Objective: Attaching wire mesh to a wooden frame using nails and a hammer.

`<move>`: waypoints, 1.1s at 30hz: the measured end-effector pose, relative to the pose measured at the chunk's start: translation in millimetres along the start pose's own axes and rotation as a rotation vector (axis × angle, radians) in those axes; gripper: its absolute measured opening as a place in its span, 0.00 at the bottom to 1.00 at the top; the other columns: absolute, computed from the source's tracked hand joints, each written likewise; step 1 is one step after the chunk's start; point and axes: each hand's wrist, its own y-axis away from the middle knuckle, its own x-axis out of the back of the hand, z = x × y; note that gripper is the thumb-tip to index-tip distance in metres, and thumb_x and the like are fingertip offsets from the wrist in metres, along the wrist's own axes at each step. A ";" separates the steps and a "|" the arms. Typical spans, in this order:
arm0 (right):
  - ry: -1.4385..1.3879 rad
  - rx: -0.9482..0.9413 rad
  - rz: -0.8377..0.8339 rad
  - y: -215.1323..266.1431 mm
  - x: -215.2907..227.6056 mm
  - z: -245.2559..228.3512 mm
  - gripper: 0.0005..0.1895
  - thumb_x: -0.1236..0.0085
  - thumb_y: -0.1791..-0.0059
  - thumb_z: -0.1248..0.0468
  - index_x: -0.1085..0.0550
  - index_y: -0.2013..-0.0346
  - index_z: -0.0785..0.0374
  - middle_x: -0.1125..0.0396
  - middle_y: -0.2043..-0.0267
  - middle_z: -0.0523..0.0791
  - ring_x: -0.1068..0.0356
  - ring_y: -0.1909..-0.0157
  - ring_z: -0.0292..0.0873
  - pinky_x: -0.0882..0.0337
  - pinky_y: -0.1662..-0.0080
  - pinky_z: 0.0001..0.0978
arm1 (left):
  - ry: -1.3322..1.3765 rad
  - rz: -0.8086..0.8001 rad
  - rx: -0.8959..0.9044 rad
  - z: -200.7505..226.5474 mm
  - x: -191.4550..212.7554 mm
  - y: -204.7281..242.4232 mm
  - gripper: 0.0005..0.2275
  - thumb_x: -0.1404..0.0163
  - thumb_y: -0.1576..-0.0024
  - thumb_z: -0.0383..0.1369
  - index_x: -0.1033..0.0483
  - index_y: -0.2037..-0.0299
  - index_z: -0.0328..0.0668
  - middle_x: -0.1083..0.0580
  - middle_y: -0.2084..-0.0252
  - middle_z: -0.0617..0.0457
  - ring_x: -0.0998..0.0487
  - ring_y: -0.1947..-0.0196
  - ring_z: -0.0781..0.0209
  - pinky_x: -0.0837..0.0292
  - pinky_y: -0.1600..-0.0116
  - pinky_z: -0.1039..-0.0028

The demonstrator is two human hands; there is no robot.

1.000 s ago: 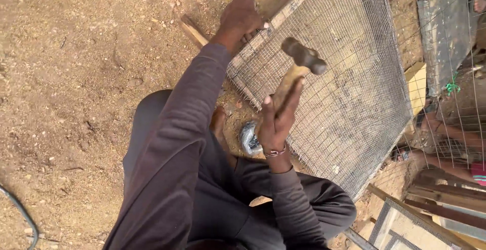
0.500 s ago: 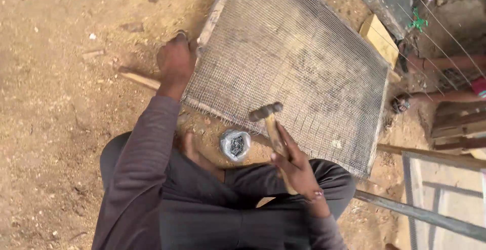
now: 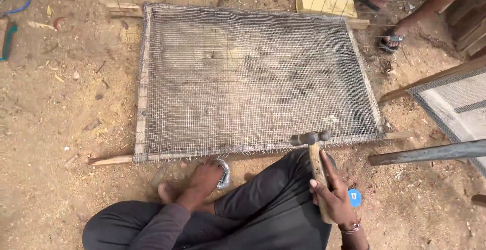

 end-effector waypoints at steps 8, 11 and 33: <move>0.026 0.040 -0.037 2.8 7.3 6.9 0.46 0.40 0.53 0.62 0.48 0.22 0.49 0.28 0.70 0.48 0.31 0.76 0.36 0.26 0.72 0.28 | -0.199 0.023 0.003 15.3 0.2 12.9 0.09 0.48 0.46 0.29 0.20 0.57 0.39 0.25 0.52 0.46 0.23 0.50 0.50 0.20 0.54 0.62; -0.055 0.132 -0.063 7.0 4.9 -0.5 0.45 0.41 0.52 0.62 0.50 0.24 0.52 0.28 0.55 0.47 0.31 0.72 0.34 0.26 0.73 0.29 | -0.098 0.014 0.027 21.9 23.4 19.7 0.11 0.46 0.50 0.30 0.22 0.58 0.37 0.26 0.51 0.45 0.23 0.50 0.49 0.20 0.55 0.62; -0.223 0.157 0.056 46.8 10.0 1.2 0.47 0.43 0.54 0.65 0.52 0.22 0.54 0.30 0.68 0.49 0.31 0.74 0.37 0.27 0.76 0.31 | 0.538 0.364 0.181 67.7 54.0 16.9 0.11 0.44 0.52 0.29 0.24 0.59 0.39 0.25 0.56 0.41 0.23 0.54 0.35 0.26 0.51 0.52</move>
